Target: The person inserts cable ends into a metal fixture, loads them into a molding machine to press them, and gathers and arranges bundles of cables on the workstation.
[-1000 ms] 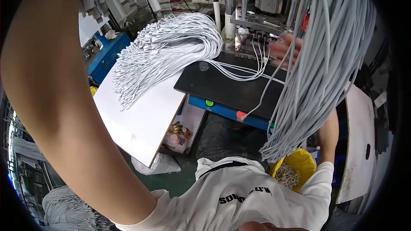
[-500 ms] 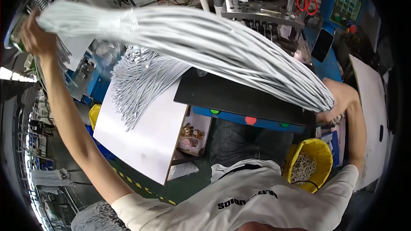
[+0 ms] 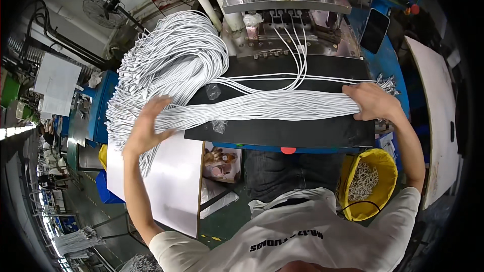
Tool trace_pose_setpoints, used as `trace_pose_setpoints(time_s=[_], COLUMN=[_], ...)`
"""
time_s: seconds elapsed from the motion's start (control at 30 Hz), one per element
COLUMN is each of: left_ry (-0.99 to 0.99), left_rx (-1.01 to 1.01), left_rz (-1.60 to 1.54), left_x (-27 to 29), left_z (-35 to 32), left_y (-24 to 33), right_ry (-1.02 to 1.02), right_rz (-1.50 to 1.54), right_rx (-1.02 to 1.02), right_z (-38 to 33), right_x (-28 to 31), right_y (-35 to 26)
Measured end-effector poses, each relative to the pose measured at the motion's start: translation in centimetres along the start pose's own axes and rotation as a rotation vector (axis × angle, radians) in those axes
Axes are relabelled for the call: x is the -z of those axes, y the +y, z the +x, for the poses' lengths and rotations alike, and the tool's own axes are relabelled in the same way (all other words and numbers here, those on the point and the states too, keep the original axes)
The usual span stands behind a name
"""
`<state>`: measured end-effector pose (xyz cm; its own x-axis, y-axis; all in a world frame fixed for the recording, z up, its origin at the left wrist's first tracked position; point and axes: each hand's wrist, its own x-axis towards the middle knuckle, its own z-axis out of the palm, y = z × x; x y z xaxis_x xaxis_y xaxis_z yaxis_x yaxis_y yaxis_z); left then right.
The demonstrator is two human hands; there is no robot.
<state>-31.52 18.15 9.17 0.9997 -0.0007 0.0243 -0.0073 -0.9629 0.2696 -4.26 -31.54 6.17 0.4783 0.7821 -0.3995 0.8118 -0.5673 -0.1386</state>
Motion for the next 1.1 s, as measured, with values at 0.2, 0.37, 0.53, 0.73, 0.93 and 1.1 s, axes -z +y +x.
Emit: trace_pose_setpoints(time_s=[0.2,0.37,0.53,0.73,0.93,1.1], left_ry=[0.238,0.281,0.447,0.325,0.438,0.461], left_rx=[-0.053,-0.111,-0.177,-0.297,-0.131,-0.087], left_rz=[0.015,0.094,0.069,0.114,0.291,0.2], left_x=[-9.5,-12.3,-12.6,-13.4,-13.4,-13.4], left_z=[5.7,6.4,7.9,7.6,4.6,4.5], left_y=[4.1,1.9,4.1,13.3,10.1,10.3], right_ry=[0.314,0.698,0.643,0.656,0.674,0.679], right_rz=[0.057,-0.133,-0.126,-0.146,-0.142,-0.133], right_rx=[0.085,0.054,-0.056,-0.044,-0.042,-0.045], right_z=[-1.0,-1.3,-0.2,-0.1,-0.3,-0.4], right_x=[-1.4,-5.8,-7.3,-7.6,-8.2,-8.2], right_y=[0.2,-3.2,-2.5,-2.7,-2.5,-2.6])
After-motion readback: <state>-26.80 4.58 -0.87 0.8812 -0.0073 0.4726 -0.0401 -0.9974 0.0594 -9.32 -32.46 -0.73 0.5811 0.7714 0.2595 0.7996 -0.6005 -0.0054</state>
